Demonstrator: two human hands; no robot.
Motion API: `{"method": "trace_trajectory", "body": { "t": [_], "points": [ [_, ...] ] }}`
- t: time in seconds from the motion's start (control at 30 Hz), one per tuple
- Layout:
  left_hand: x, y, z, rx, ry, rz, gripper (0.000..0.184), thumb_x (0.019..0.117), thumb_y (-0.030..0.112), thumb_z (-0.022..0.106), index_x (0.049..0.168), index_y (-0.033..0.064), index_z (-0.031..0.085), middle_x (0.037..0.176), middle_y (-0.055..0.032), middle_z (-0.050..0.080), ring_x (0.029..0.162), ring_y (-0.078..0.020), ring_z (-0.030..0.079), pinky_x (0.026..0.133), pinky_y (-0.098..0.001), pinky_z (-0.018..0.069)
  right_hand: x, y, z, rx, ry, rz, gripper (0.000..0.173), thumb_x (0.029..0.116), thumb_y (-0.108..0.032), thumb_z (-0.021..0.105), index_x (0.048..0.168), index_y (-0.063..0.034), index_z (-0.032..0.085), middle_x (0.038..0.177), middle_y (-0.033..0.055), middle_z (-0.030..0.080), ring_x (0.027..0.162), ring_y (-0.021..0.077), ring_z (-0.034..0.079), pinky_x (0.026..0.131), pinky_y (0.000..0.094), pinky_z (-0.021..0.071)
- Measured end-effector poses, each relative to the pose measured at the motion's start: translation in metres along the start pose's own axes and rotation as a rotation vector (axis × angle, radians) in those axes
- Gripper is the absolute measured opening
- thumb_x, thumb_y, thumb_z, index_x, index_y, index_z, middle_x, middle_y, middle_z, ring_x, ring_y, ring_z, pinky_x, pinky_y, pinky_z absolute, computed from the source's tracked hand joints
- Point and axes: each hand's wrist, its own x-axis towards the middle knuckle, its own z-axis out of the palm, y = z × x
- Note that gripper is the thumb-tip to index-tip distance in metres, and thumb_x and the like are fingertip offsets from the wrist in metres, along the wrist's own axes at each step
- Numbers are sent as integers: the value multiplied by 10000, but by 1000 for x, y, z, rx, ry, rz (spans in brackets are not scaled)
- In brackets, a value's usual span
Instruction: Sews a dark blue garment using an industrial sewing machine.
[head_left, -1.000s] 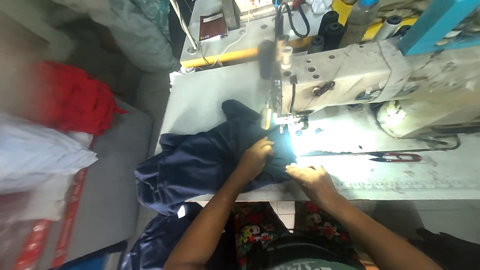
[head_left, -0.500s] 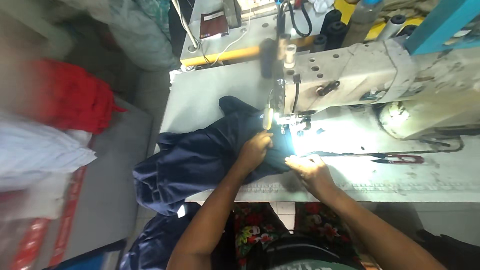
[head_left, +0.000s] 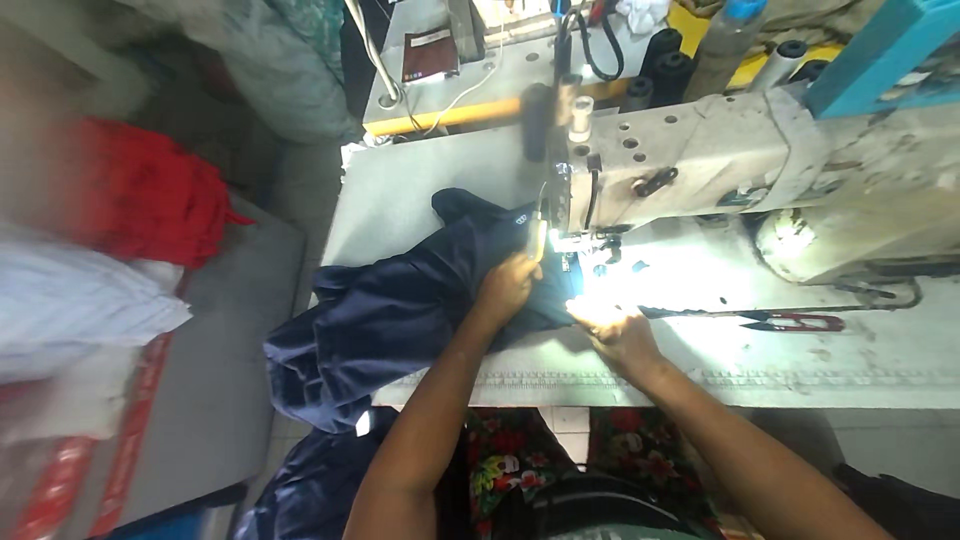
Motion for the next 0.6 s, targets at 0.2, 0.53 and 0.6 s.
{"method": "trace_trajectory", "body": {
  "t": [0.2,0.53,0.6],
  "points": [
    [5,12,-32,329,-205,-10,280,1054,154,529,1220,6,699,1285,-210,679,1212,-401,643,1060,-607,442,1,6,1,35,-39,25,178,945,-108,679,1064,-36,791,1171,134,757,1088,335,722,897,543,557],
    [-35,41,-101,265,-269,274,153,953,189,706,987,64,789,901,-133,731,947,-325,718,1073,-669,401,0,12,4,102,-73,36,221,979,-162,661,1122,-55,792,1217,139,744,1137,347,707,934,566,540],
    [-48,63,-102,69,-283,274,160,946,182,692,935,56,789,882,-82,744,935,-232,715,1090,-538,432,0,13,0,137,-89,-3,239,982,-168,656,1166,-82,784,1229,147,738,1150,356,703,939,563,545]
  ]
}}
